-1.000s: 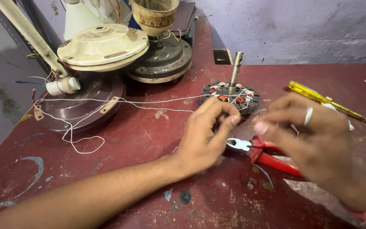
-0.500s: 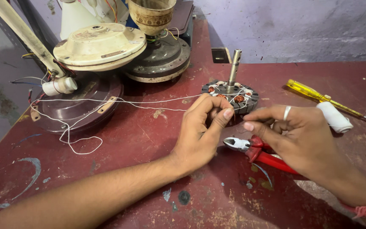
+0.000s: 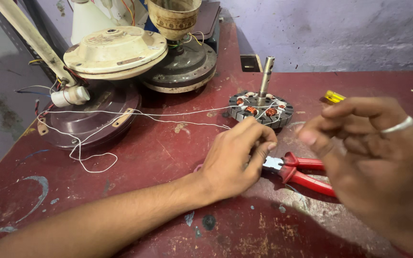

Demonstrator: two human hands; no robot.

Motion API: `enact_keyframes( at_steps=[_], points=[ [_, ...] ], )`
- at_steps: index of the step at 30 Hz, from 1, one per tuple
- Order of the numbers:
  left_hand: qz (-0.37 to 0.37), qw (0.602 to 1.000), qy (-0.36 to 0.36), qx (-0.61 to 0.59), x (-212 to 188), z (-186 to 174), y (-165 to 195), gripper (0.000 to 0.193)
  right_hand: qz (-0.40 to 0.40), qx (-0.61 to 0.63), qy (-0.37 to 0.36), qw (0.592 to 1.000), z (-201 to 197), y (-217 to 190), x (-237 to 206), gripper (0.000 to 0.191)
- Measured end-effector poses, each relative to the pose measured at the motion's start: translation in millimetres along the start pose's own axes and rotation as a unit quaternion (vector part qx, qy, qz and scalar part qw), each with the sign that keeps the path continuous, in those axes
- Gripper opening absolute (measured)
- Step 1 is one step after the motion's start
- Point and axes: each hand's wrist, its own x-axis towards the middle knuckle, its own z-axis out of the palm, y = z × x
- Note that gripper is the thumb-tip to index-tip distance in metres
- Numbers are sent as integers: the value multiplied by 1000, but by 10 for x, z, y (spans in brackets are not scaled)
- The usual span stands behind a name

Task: The person ties white thread around copper windings on a motor stator, secures the knot, and trims excess thread with pliers. They repeat the process on another winding, pulling thread from a spool and cutting it as needed.

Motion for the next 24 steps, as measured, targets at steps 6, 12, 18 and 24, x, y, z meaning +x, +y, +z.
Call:
enact_keyframes(
  at_steps=[6, 12, 18, 24],
  points=[
    [-43, 995, 75, -48, 5, 14, -64, 7, 94, -121, -170, 973, 144, 1, -119, 18],
    [-80, 977, 133, -145, 53, 36, -140, 10, 183, -126, -160, 962, 104, 136, -31, 30],
    [-59, 981, 119, -139, 30, 38, -107, 11, 341, -52, -118, 931, 160, 195, 25, 32],
    [-47, 986, 98, -125, 25, 24, -72, 15, 323, -15, -79, 943, 134, 262, 16, 21]
  ],
)
